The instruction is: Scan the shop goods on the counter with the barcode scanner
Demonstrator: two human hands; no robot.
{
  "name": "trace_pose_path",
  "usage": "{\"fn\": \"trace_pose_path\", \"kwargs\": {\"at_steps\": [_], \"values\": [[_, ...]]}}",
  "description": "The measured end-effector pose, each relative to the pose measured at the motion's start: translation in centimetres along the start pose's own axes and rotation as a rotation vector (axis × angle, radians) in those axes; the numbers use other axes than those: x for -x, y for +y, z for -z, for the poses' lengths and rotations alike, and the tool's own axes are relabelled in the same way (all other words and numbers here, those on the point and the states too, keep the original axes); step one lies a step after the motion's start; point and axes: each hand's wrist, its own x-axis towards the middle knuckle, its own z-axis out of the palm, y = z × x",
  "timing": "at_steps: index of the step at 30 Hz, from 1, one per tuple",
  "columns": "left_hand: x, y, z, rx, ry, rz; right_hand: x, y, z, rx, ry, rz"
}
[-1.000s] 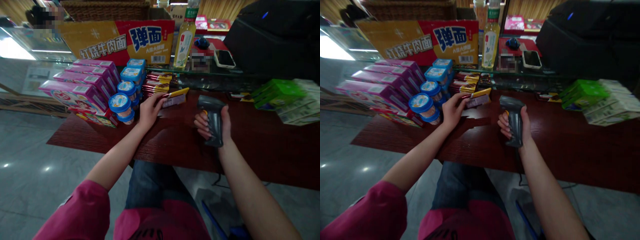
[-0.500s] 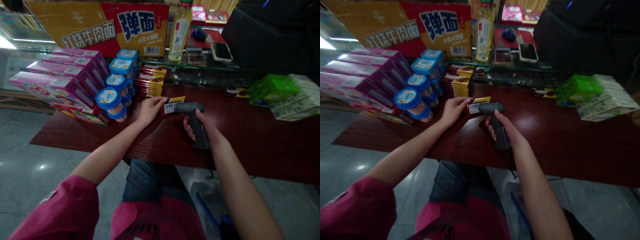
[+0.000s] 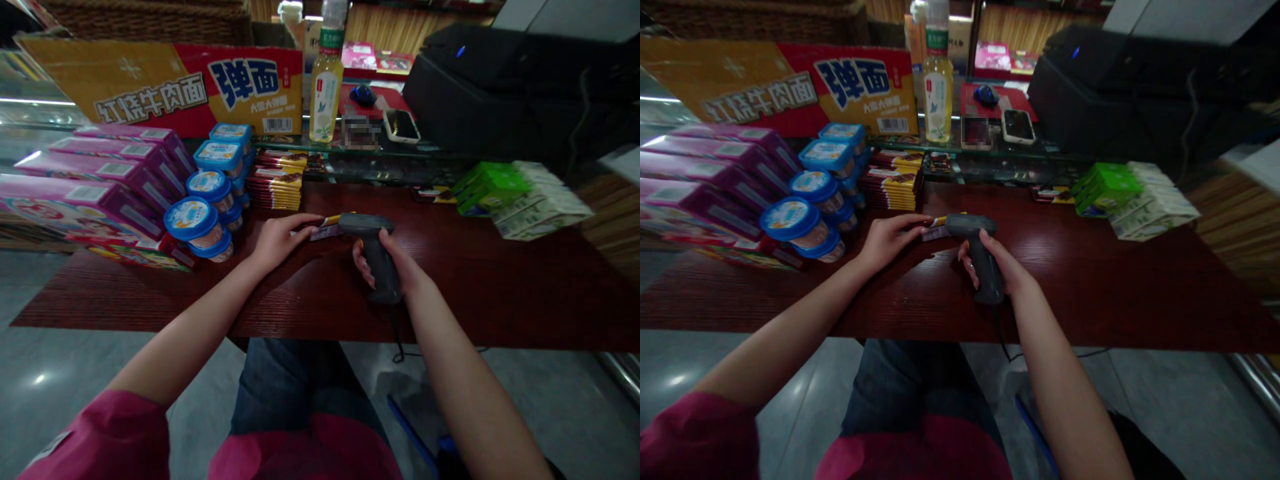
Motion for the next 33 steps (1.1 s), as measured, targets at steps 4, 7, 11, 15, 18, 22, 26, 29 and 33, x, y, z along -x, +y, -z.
{"fn": "trace_pose_path", "kwargs": {"at_steps": [4, 7, 11, 15, 18, 22, 26, 29, 33], "values": [[0.9, 0.4, -0.1, -0.194, -0.151, -0.245, 2.8, -1.5, 4.8, -0.059, 0.040, 0.166], [0.5, 0.9, -2.2, -0.356, -0.287, -0.497, 6.3, -3.2, 9.9, -0.104, 0.114, 0.283], [-2.0, 2.6, -7.6, -0.494, -0.304, -0.633, 10.7, -5.0, 15.6, -0.189, 0.250, 0.382], [-7.1, 4.6, -14.2, -0.473, -0.142, -0.631, 12.3, -5.3, 17.7, -0.320, 0.282, 0.514], [-11.8, 5.7, -18.7, -0.464, -0.119, -0.663, 12.1, -5.1, 17.6, -0.377, 0.243, 0.519], [-16.8, 6.2, -23.1, -0.493, -0.183, -0.579, 11.5, -5.0, 17.6, -0.400, 0.174, 0.512], [-19.3, 5.5, -25.2, -0.477, -0.282, -0.434, 11.1, -5.2, 17.8, -0.429, 0.156, 0.518], [-20.2, 4.6, -25.8, -0.437, -0.334, -0.412, 10.9, -5.3, 17.9, -0.436, 0.171, 0.505], [-20.9, 4.1, -26.0, -0.359, -0.397, -0.412, 10.7, -5.2, 18.0, -0.448, 0.162, 0.480]]}}
